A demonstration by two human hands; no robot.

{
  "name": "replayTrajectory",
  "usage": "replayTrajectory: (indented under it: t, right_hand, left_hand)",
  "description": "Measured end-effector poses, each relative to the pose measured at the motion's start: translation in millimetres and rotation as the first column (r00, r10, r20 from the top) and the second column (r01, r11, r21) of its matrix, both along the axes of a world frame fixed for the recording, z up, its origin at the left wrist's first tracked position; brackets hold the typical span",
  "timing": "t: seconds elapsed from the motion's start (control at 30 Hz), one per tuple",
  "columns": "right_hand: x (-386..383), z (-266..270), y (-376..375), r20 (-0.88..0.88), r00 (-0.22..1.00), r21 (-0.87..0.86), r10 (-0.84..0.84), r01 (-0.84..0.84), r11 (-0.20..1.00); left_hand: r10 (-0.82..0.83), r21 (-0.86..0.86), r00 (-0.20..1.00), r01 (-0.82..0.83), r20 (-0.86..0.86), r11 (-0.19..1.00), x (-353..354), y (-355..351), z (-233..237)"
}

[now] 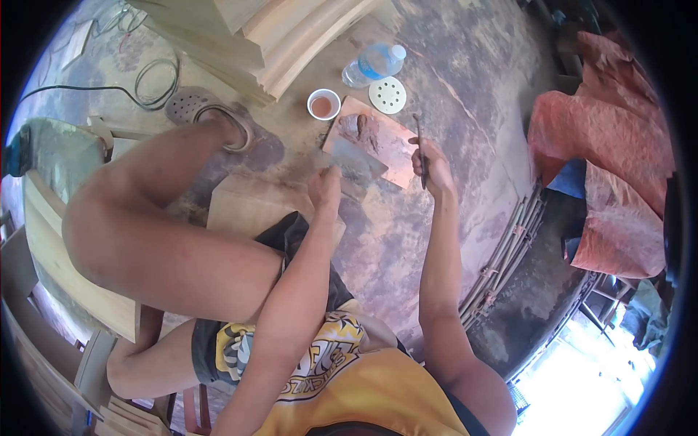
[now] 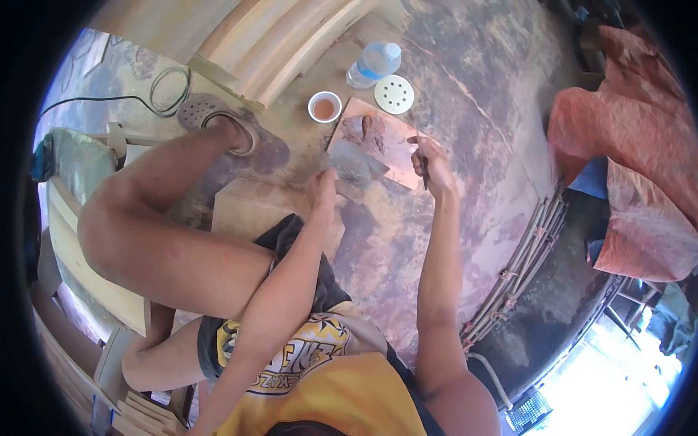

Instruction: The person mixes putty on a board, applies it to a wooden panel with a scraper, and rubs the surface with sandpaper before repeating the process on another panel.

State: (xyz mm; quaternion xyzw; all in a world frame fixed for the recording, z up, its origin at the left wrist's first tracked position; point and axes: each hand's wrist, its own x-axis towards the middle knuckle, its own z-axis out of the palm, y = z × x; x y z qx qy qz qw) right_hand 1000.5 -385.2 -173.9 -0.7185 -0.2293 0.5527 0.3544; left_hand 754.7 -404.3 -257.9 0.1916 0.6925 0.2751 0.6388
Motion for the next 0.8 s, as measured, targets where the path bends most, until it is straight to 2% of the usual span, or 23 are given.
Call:
replayTrajectory:
  t: [0.03, 0.07, 0.1, 0.13, 0.17, 0.23, 0.27, 0.3, 0.33, 0.4, 0.47, 0.53, 0.6, 0.67, 0.8]
  right_hand:
    - [0.0, 3.1, -2.5, -0.179, 0.982, 0.013, -0.055, 0.058, 0.998]
    - [0.6, 5.7, -5.4, -0.35, 0.931, 0.013, -0.106, 0.118, 0.993]
    - [-0.2, 6.0, -8.1, -0.448, 0.884, -0.001, -0.13, 0.145, 0.989]
    - [0.1, 6.5, -8.4, -0.447, 0.885, 0.001, -0.131, 0.146, 0.989]
    - [0.4, 6.9, -9.4, -0.476, 0.873, 0.027, -0.104, 0.133, 0.991]
    - [-3.5, 9.5, -9.1, -0.508, 0.858, 0.054, -0.074, 0.118, 0.992]
    - [-9.6, 16.0, -7.1, -0.429, 0.903, 0.112, -0.013, 0.068, 0.991]
    - [-16.6, 24.2, -4.2, -0.341, 0.939, 0.166, 0.045, 0.013, 0.986]
    - [-28.1, 35.3, -1.0, -0.34, 0.939, 0.169, 0.046, 0.013, 0.986]
    - [-52.6, 58.4, 4.9, -0.155, 0.984, 0.257, 0.084, -0.042, 0.966]
    - [-58.4, 62.0, 4.5, -0.145, 0.985, 0.279, 0.09, -0.047, 0.959]
    - [-62.5, 62.5, 4.0, -0.172, 0.98, 0.381, 0.098, -0.025, 0.924]
    - [-67.2, 67.8, 0.9, -0.204, 0.978, 0.385, 0.047, 0.036, 0.922]
    - [-68.4, 71.0, -1.7, -0.166, 0.98, 0.45, 0.105, -0.02, 0.893]
    - [-56.4, 79.6, -9.0, -0.084, 0.981, 0.43, 0.176, -0.124, 0.895]
  left_hand:
    - [-0.072, -0.043, 0.997, 0.073, 0.027, 0.996, -2.5, 1.9, 0.3]
    - [-0.072, -0.038, 0.997, 0.073, 0.026, 0.997, -1.9, 3.9, 0.3]
    - [0.161, -0.154, 0.949, -0.122, 0.272, 0.981, -0.1, 4.5, 0.2]
    - [0.395, -0.311, 0.792, -0.271, 0.465, 0.911, 1.6, 4.7, -0.2]
    - [0.394, -0.311, 0.792, -0.27, 0.466, 0.911, 1.9, 7.6, -2.4]
    - [0.181, -0.153, 0.678, -0.101, 0.713, 0.983, -0.6, 16.9, -5.9]
    - [0.181, -0.151, 0.681, -0.103, 0.71, 0.983, -2.4, 24.1, 16.7]
    - [0.197, -0.149, 0.68, -0.128, 0.707, 0.98, -3.5, 39.0, 59.9]
    - [0.212, -0.148, 0.676, -0.152, 0.706, 0.977, -4.1, 49.7, 92.3]
    - [0.177, -0.105, 0.695, -0.145, 0.696, 0.984, -3.2, 59.7, 117.1]
    - [0.147, -0.065, 0.715, -0.141, 0.684, 0.988, -3.2, 62.9, 122.2]
    - [0.148, -0.039, 0.696, -0.17, 0.703, 0.985, -5.8, 65.0, 124.4]
    - [0.142, -0.026, 0.713, -0.171, 0.686, 0.985, -8.0, 67.0, 125.7]
    - [0.139, -0.014, 0.729, -0.175, 0.67, 0.984, -11.3, 69.2, 132.0]
    - [0.142, 0.027, 0.701, -0.224, 0.699, 0.974, -16.3, 72.0, 145.6]
